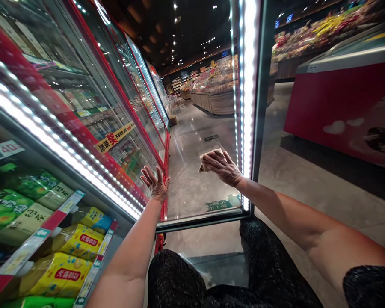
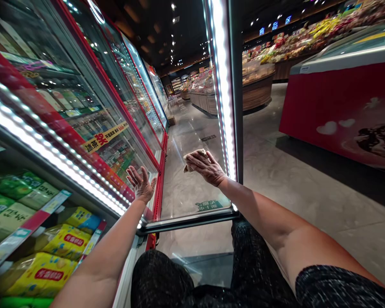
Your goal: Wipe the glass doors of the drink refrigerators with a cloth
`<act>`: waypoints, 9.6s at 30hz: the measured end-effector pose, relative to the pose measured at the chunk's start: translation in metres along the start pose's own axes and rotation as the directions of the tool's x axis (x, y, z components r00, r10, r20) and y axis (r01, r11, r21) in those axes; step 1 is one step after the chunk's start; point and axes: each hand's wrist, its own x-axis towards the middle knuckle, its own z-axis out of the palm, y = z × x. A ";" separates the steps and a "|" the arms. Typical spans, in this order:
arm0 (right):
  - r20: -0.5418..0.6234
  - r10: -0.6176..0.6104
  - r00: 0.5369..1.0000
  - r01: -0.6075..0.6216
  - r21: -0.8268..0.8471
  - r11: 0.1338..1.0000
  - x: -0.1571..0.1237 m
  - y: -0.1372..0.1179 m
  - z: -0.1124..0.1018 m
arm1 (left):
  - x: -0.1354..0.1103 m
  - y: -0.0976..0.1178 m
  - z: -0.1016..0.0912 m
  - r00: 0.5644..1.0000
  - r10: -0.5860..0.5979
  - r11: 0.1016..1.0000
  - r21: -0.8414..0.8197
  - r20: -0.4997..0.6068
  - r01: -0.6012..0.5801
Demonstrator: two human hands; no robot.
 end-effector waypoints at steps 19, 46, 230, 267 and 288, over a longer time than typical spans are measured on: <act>-0.094 0.149 0.984 -0.170 -0.277 0.946 -0.020 0.036 -0.064 | -0.004 -0.008 0.008 1.000 0.008 1.000 -0.004 0.008 -0.008; -0.210 0.237 0.948 -0.294 -0.304 0.906 0.031 0.061 -0.094 | 0.019 0.052 0.008 0.989 0.149 0.989 -0.008 -0.018 -0.149; 0.028 -0.371 0.928 0.346 0.297 0.890 0.241 -0.243 0.155 | -0.036 -0.200 -0.064 0.990 -0.044 0.980 0.188 -0.137 0.069; 0.009 -0.398 0.917 0.370 0.354 0.859 0.334 -0.295 0.165 | 0.026 -0.209 -0.122 0.972 -0.103 0.972 0.184 -0.213 0.143; -0.041 -0.414 0.909 0.410 0.258 0.875 0.330 -0.242 0.126 | 0.019 -0.191 -0.130 0.983 -0.152 0.955 0.240 -0.103 0.173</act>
